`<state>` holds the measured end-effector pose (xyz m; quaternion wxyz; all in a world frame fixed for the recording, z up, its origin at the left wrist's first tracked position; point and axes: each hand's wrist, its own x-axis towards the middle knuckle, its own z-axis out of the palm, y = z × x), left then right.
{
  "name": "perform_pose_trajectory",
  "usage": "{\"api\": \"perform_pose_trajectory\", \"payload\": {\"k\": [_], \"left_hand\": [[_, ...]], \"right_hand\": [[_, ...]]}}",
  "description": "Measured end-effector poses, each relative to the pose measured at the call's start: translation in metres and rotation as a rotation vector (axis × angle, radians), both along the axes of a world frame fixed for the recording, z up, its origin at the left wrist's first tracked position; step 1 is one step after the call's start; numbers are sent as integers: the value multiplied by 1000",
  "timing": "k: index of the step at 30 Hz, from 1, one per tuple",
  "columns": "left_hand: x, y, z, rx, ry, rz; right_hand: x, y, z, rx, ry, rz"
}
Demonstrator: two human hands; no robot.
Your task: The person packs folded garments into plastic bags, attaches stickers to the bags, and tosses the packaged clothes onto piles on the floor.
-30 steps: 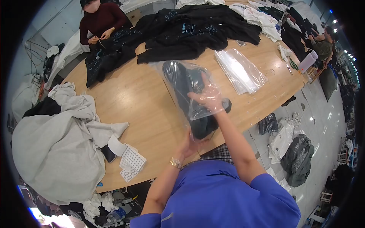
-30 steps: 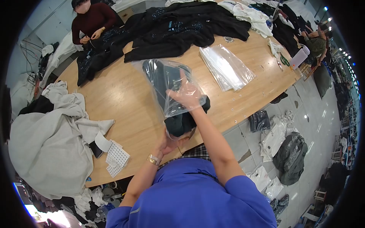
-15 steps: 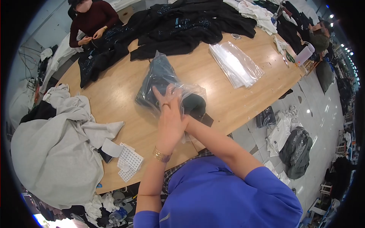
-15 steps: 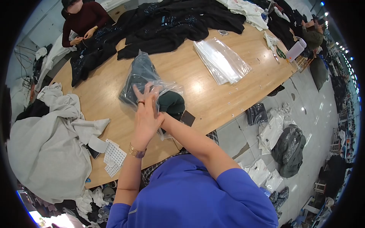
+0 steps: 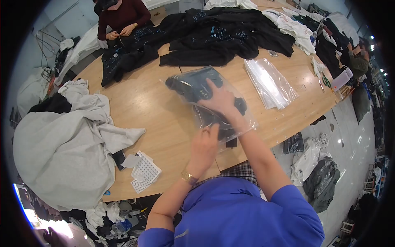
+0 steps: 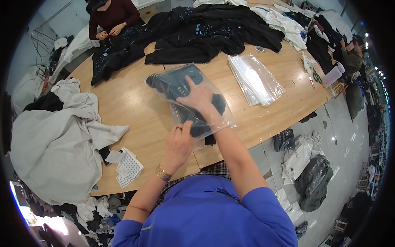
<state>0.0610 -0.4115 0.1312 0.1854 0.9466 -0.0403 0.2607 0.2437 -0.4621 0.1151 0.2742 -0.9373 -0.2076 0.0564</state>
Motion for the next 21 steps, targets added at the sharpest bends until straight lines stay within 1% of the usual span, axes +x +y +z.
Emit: {"api": "perform_pose_trajectory", "payload": {"k": [3,4,5,6,7,8,9,11,12,13,14,16,19,21], "left_hand": [[-24,-6,-22,-106,229,-2],[-28,-12,-22,-147,234,-61],[-32,-21,-20,-191,241,-119],[-34,-25,-16,-234,249,-177],[-36,-24,-9,-231,329,-224],[-38,-21,-1,-231,409,-270],[-41,-19,6,-235,490,-317],[-37,3,22,-424,471,-293],[-34,17,27,-520,470,-280],[-25,31,15,-469,264,-109],[-12,47,-1,-409,54,61],[13,74,-8,-279,-17,320],[33,100,-43,-57,432,634],[30,115,-67,-149,444,636]], "right_hand": [[-11,4,-13,-189,-635,10],[-32,13,-1,-228,-578,76],[-43,26,-24,-62,-637,164],[-58,39,-38,-428,-818,272],[-71,39,-70,-237,-668,444],[-84,36,-92,-70,-474,464],[-93,30,-93,-59,-475,532],[-104,16,-85,-41,-473,672],[-100,15,-94,-28,-509,724],[-100,11,-85,-45,-478,741],[-99,5,-64,-62,-453,758],[-98,0,-25,-86,-385,753],[-71,-10,-9,-202,-478,596],[-32,-33,-21,-88,-585,407]]}}
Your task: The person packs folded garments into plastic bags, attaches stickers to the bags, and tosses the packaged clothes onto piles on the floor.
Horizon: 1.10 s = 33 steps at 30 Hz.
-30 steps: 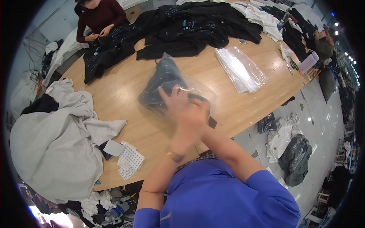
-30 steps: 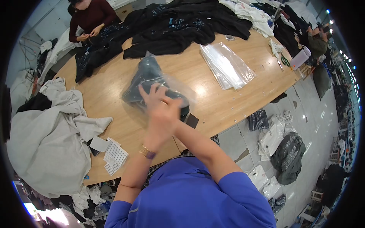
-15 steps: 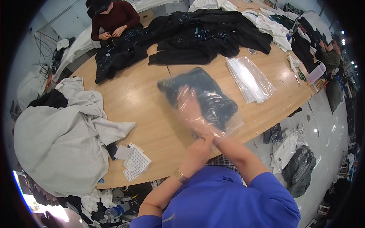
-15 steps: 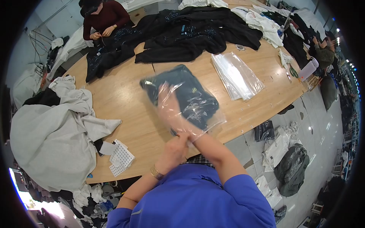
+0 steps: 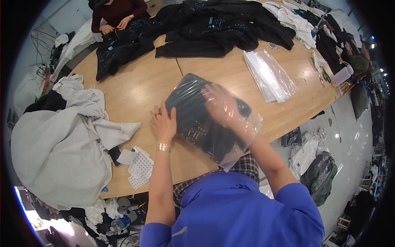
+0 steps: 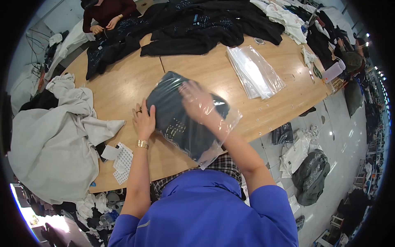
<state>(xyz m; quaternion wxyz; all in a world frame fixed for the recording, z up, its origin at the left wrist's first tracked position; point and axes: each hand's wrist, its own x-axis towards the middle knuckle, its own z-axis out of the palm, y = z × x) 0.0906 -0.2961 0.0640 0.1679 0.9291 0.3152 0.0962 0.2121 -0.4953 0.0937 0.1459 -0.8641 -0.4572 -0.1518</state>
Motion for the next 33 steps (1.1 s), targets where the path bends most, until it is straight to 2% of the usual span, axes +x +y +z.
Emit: {"api": "perform_pose_trajectory", "payload": {"k": [1,5,8,11,12,14,17,20,21,22,24,25,27,28,30,31,33], "left_hand": [[-2,7,-12,-43,-5,11],[12,25,-45,-23,-159,-105],[26,36,-51,-28,-199,-123],[33,45,-51,-54,-193,-149],[32,48,-52,-75,-199,-180],[31,51,-53,-102,-214,-209],[30,51,-56,-138,-269,-233],[32,46,-62,-190,-344,-257],[37,47,-60,-185,-325,-252],[41,45,-51,-180,-304,-247],[50,24,-16,101,14,-92],[55,10,8,240,170,-9],[70,-10,48,178,93,-291],[78,-21,56,144,56,-433],[96,-52,34,217,-122,-504],[103,-66,27,174,-53,-500],[113,-85,18,92,90,-495]], "right_hand": [[11,-10,-12,53,34,-40],[52,-23,-57,174,514,-20],[60,-27,-60,237,595,65],[21,-31,-45,235,395,-91],[-4,-30,-35,214,224,-138],[-47,-36,-17,-38,-59,-242],[-77,-52,-18,-92,61,-412],[-48,-66,-26,180,671,-475],[-39,-70,-42,236,565,-395],[-31,-74,-52,245,581,-377],[-20,-77,-65,262,610,-334],[-28,-74,-50,196,612,-396],[-56,-61,-8,58,613,-514],[-64,-57,-14,61,415,-486],[-78,-51,-31,66,25,-425],[-86,-47,-23,19,74,-406],[-84,-37,-17,124,74,-287]]}}
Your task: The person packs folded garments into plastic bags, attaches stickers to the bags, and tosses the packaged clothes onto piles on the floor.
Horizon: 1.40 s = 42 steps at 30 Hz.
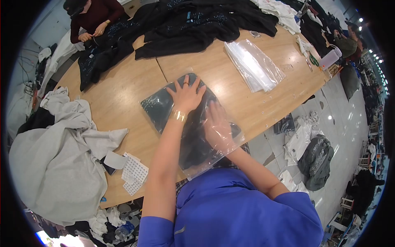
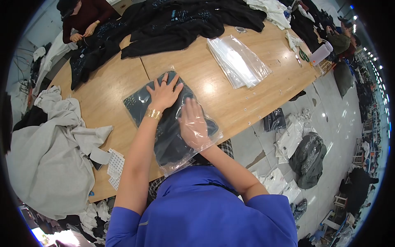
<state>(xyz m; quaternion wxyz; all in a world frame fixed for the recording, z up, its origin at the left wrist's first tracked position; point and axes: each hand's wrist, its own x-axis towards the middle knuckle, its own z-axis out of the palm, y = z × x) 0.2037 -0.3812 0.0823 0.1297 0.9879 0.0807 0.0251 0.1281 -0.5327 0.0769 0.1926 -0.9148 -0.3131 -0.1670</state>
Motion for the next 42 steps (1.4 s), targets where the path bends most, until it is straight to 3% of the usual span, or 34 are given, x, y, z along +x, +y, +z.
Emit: {"api": "perform_pose_trajectory", "payload": {"k": [2,4,8,11,12,15,18,21,22,23,25,28,31,35,39,42], "left_hand": [[10,1,8,-59,83,-10],[17,8,17,-127,161,-22],[10,35,-14,-138,-89,-46],[-2,47,-30,-41,-236,-17],[-4,48,-30,-43,-234,-3],[-2,54,-34,-23,-217,-17],[-17,38,-11,-208,-161,-109],[-89,-8,43,-261,-49,-354],[-118,-24,64,-299,-23,-375],[-145,-34,75,-339,1,-392],[-190,-34,65,-114,234,-383],[-239,-29,-29,-244,-22,-98],[-237,-12,-23,-409,-107,-44],[-229,6,-26,-207,-158,4],[-218,7,3,-31,-224,96],[-193,9,2,-43,-298,29]], "right_hand": [[13,11,-6,30,0,36],[39,24,-19,-5,112,-118],[83,37,-14,1,424,-223],[89,39,-31,44,302,-174],[80,35,-42,118,121,-90],[13,9,-12,29,89,226],[-6,-5,-12,-30,98,446],[-1,4,-6,-170,199,373],[-6,10,-28,-93,70,302],[-11,10,-21,-291,-14,289],[-11,10,-23,-188,51,465],[-7,37,-30,-131,10,426],[6,74,-31,-77,-13,405],[25,104,-34,-49,-34,449],[28,78,-32,-52,-102,646],[17,36,-44,215,-3,516]]}}
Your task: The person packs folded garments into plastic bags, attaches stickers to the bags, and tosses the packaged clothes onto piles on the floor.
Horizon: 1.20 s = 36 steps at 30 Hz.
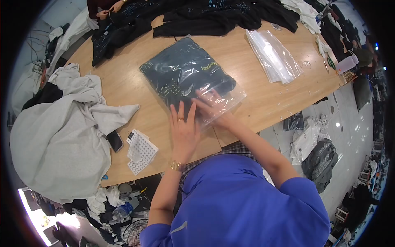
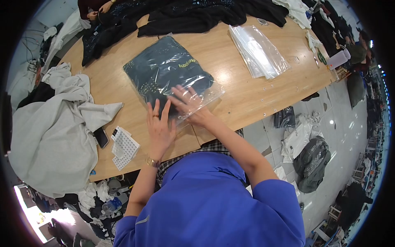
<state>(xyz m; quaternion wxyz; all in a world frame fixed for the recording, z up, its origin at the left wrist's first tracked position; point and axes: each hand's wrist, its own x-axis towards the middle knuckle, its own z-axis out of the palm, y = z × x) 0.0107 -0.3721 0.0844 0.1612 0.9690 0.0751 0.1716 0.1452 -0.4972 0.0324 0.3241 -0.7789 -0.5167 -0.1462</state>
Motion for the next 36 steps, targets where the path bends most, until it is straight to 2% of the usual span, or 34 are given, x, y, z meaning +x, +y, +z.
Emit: {"api": "perform_pose_trajectory", "payload": {"k": [2,4,5,7,11,14,17,19,22,25,28,31,34,36], "left_hand": [[29,9,-12,-65,-95,-4],[53,23,-8,-421,4,103],[60,28,-5,-595,57,156],[69,33,0,-593,42,154],[71,36,-7,-585,64,104],[70,16,-8,-341,122,165],[74,-6,9,-254,290,287],[77,-6,-8,-244,241,279],[75,8,-17,-304,181,199],[71,13,-16,-367,148,145],[70,12,-10,-381,63,66],[72,2,1,-411,5,-4],[79,-1,9,-523,-6,8],[83,1,9,-556,-37,6]], "right_hand": [[-6,-27,-8,95,124,-136],[-15,-48,-11,147,273,-315],[-19,-54,-16,112,291,-280],[-25,-60,-21,48,329,-215],[-38,-52,2,-42,272,-305],[-38,-48,6,-131,182,-291],[-32,-57,-7,-142,160,-207],[-25,-65,-14,-76,189,-113],[-27,-67,-9,140,902,-339],[-15,-59,-11,316,1171,-203],[-8,-50,10,252,1276,-135],[-1,-42,12,442,1535,17],[7,-41,25,254,1559,-76],[11,-34,21,364,1611,-56]]}}
